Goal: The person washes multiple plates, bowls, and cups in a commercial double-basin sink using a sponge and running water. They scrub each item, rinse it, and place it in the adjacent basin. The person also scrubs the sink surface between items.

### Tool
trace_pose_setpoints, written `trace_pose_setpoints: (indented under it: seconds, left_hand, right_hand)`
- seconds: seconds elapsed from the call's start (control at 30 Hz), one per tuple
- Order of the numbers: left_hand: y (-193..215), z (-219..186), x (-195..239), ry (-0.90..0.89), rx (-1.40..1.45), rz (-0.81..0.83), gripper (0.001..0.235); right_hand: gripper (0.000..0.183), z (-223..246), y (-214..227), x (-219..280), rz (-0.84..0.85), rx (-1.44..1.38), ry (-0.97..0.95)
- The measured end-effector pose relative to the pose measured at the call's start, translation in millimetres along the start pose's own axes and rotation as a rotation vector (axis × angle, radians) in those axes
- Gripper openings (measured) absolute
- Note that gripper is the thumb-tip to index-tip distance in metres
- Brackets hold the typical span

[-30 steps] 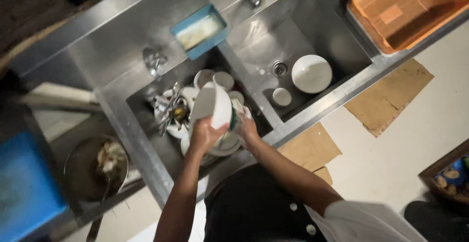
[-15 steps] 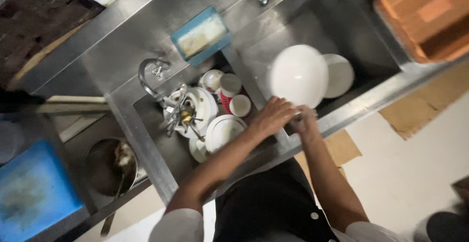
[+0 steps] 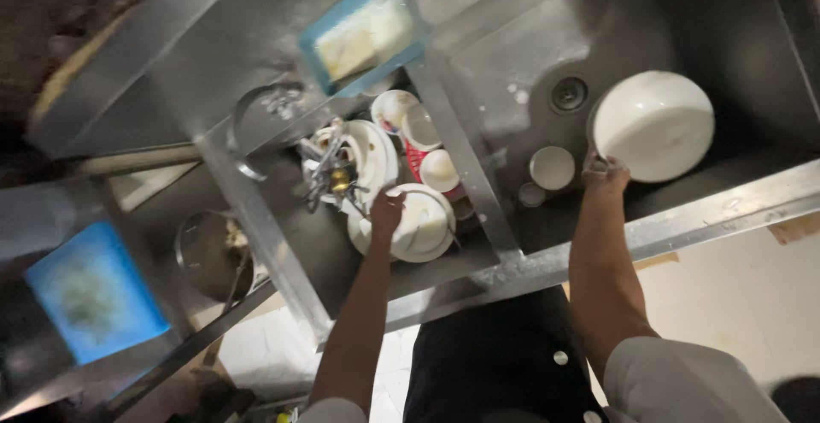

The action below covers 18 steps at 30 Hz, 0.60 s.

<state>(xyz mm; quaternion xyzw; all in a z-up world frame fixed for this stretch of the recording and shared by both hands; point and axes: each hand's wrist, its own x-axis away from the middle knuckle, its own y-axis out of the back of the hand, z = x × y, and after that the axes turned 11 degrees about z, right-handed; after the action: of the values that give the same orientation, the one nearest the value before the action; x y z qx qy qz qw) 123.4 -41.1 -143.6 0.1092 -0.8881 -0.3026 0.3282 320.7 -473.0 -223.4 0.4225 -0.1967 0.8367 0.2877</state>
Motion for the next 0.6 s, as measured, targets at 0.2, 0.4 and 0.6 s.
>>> trace_pose_setpoints:
  seconds: [0.2,0.4,0.6]
  left_hand:
    - [-42,5,-104,0.139,-0.032,-0.086,0.055]
    - [-65,-14,-164,0.203,-0.136,-0.089,0.057]
    - [-51,-13,-182,0.075,-0.306,-0.123,0.049]
  right_hand:
    - [0.025,4,14,-25,-0.004,-0.055,0.044]
    - [0.031,-30,15,5,0.172,-0.235,0.019]
    - [0.036,-60,-13,146,0.479,0.002,0.345]
